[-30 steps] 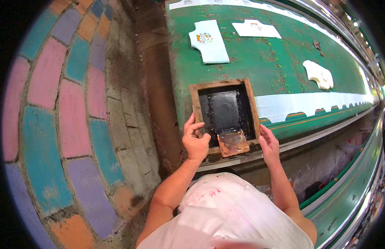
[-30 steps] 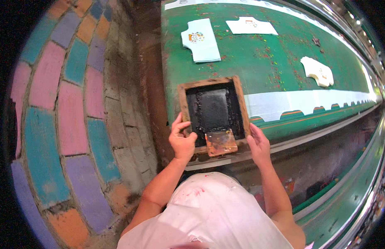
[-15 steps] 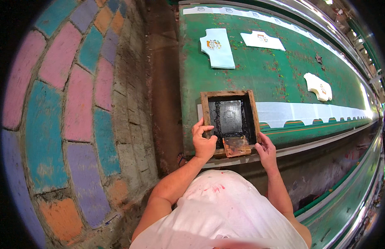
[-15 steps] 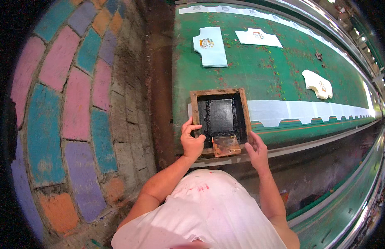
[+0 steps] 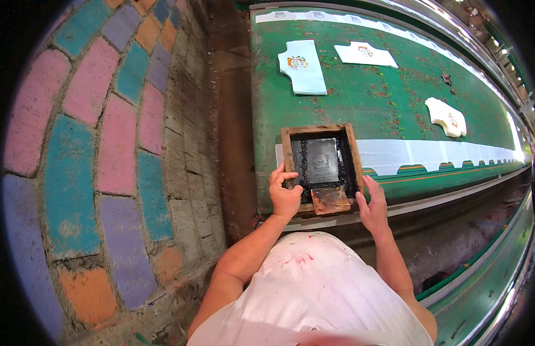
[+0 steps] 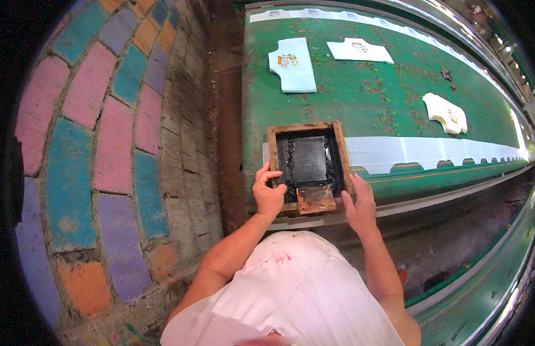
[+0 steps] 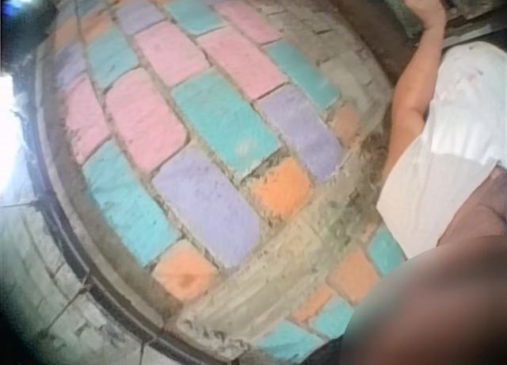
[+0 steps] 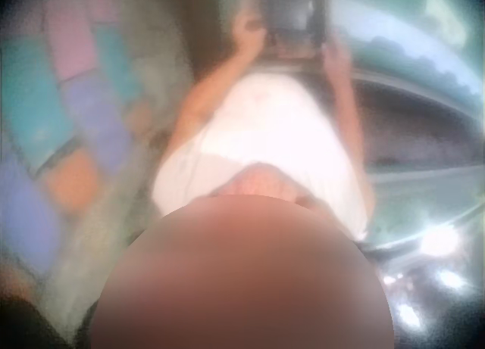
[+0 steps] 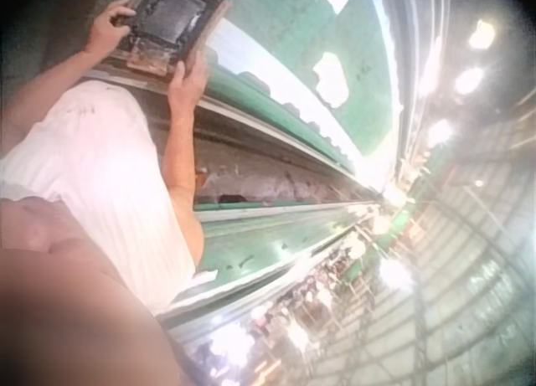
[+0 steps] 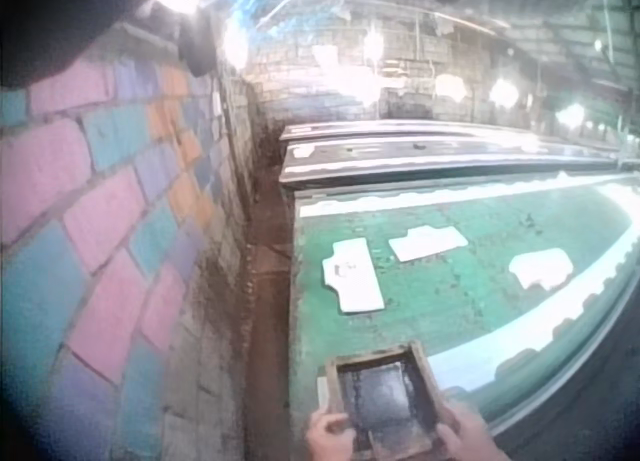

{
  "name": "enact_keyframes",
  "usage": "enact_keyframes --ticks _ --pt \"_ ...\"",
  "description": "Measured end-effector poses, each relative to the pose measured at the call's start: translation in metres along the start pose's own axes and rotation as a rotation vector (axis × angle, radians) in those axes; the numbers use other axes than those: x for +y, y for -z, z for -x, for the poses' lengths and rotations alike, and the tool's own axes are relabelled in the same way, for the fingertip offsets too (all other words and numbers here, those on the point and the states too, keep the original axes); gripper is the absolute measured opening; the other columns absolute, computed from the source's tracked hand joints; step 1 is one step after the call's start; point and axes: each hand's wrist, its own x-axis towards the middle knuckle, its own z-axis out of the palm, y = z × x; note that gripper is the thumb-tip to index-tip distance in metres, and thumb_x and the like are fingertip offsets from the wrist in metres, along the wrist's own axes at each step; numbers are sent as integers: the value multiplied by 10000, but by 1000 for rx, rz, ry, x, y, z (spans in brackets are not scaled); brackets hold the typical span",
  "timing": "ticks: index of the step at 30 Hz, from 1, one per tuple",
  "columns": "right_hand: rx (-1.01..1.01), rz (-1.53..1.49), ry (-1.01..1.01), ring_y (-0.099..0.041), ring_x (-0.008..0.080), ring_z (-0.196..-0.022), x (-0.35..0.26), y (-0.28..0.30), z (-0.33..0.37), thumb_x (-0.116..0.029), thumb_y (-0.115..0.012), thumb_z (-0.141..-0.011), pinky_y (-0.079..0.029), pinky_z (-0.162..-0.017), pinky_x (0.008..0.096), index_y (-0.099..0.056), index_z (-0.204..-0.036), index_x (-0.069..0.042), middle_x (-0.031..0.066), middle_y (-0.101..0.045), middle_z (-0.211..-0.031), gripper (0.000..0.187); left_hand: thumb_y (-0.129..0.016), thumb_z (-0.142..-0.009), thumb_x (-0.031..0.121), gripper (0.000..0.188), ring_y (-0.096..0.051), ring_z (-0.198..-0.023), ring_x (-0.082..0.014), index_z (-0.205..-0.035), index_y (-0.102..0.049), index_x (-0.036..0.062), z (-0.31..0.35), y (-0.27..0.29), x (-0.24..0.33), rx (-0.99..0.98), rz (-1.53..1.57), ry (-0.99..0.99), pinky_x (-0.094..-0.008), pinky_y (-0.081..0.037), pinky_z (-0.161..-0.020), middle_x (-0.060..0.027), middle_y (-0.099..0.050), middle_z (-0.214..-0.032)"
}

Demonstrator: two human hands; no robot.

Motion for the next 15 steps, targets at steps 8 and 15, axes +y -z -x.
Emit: enact_keyframes --ticks 8,15 --pt "-272 23 488 -701 379 -1383 -50 27 -20 -139 -911 -884 -563 -1169 531 -811 -1315 -87 143 -765 -1442 445 -786 -763 -69 359 -650 -1513 -395 -1104 -823 39 -2 2 0 20 -15 11 -456 -488 -1275 -262 -653 -1658" --pt "-464 309 896 -729 316 -1310 -67 0 -32 -253 -698 -1003 -580 -1045 458 -753 -1292 -49 142 -764 -1387 358 -791 -744 -95 468 -679 -1445 -335 -1193 -845 25 -4 7 5 5 -102 71 -415 -541 -1197 -220 -658 -1655"
